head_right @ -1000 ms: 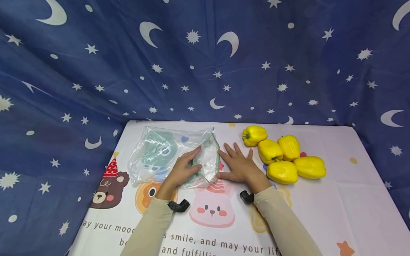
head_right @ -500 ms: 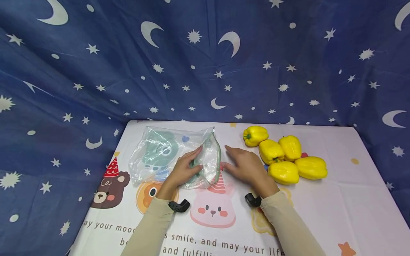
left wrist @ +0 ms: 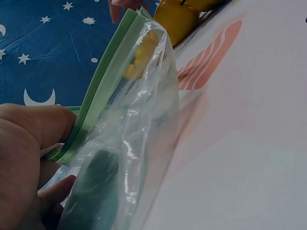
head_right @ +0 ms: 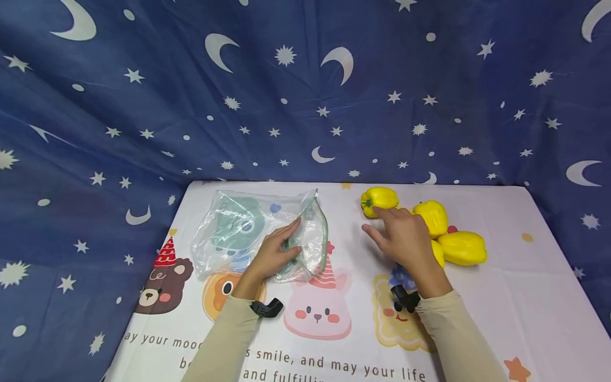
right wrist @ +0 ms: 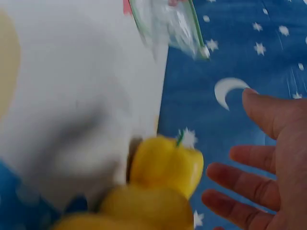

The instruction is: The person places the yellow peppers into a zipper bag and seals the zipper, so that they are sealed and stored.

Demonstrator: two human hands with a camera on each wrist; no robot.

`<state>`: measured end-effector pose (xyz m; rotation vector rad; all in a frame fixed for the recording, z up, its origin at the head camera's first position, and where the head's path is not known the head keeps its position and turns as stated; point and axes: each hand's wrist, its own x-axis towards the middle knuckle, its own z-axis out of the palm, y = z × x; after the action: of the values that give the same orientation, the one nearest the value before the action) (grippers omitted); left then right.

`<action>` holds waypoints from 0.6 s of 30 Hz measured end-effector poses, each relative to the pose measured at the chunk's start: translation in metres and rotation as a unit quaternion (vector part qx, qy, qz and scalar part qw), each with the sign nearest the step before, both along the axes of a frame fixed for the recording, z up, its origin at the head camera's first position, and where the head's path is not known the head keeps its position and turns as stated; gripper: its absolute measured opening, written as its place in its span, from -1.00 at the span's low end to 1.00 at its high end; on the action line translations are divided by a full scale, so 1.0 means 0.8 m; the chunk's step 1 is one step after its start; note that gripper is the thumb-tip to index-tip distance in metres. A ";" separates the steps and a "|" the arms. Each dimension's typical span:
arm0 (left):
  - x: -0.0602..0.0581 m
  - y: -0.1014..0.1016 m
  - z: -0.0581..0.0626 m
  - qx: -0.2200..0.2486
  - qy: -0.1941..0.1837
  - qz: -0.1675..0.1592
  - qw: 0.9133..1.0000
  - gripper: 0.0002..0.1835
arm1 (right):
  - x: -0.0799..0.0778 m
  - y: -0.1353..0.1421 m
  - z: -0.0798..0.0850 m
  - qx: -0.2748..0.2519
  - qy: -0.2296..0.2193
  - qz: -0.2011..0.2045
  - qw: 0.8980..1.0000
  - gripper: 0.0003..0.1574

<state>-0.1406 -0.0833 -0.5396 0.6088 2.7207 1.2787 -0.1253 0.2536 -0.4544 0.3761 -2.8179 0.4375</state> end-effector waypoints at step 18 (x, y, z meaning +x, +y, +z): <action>-0.001 -0.001 -0.003 -0.001 0.003 -0.003 1.000 -0.20 | 0.004 0.065 0.005 0.015 -0.100 -0.121 0.987 0.00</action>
<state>-0.1417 -0.0841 -0.5423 0.6208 2.7216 1.2743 -0.1218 0.3059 -0.4506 -0.0090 -3.0165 0.3988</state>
